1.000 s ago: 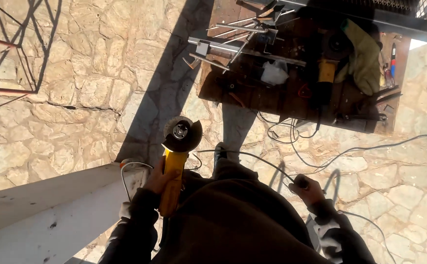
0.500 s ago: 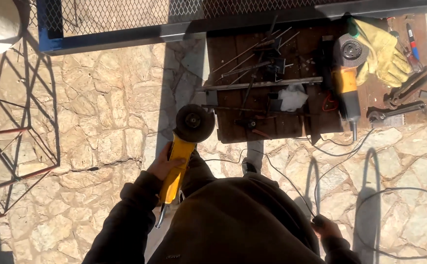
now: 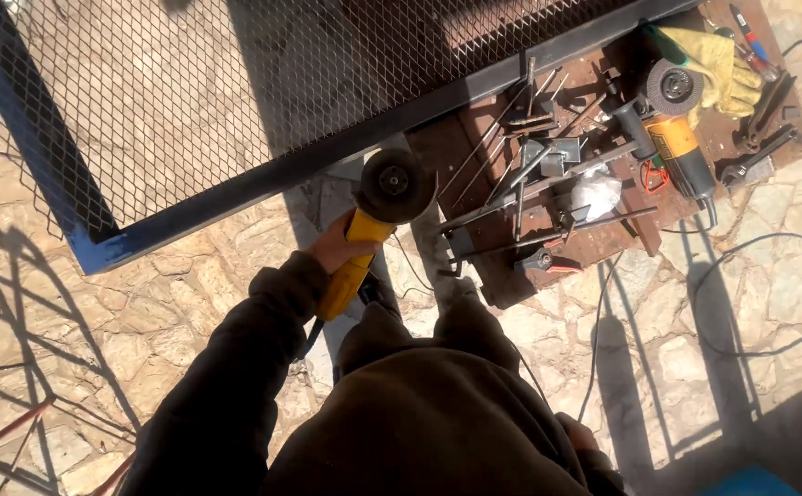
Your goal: Fabricating and fitting a metal mesh into a larger metal frame using an angle grinder.
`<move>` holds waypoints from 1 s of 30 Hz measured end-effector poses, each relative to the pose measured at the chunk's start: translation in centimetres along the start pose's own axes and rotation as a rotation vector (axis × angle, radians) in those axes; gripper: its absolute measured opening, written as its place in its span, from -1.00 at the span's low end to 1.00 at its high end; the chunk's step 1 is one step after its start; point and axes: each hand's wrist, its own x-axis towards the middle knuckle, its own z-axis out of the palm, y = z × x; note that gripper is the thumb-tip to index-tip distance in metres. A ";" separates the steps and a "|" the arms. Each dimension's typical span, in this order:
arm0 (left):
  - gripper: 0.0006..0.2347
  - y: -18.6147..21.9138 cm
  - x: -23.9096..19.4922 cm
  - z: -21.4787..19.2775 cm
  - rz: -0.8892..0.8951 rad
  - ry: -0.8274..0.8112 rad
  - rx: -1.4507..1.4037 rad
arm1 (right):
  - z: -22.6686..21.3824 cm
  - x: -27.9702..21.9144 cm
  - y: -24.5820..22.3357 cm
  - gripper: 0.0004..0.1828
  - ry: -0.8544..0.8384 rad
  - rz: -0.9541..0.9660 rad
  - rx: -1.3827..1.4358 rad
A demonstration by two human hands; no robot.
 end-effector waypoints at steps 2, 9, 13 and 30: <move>-0.34 -0.6 4.9 0.9 -0.046 -0.029 0.033 | 5.3 -5.7 -0.7 -0.63 0.063 0.014 0.034; -0.36 0.9 18.4 5.8 0.084 0.037 0.257 | 16.1 -12.7 -2.8 -0.65 0.304 -0.026 0.056; -0.26 -2.2 24.1 5.1 0.234 0.015 0.374 | 17.5 -12.8 -6.8 -0.63 0.409 -0.034 0.074; -0.25 -0.3 28.6 4.6 0.451 0.092 0.878 | 40.3 -12.1 -17.2 -0.60 0.773 0.070 0.113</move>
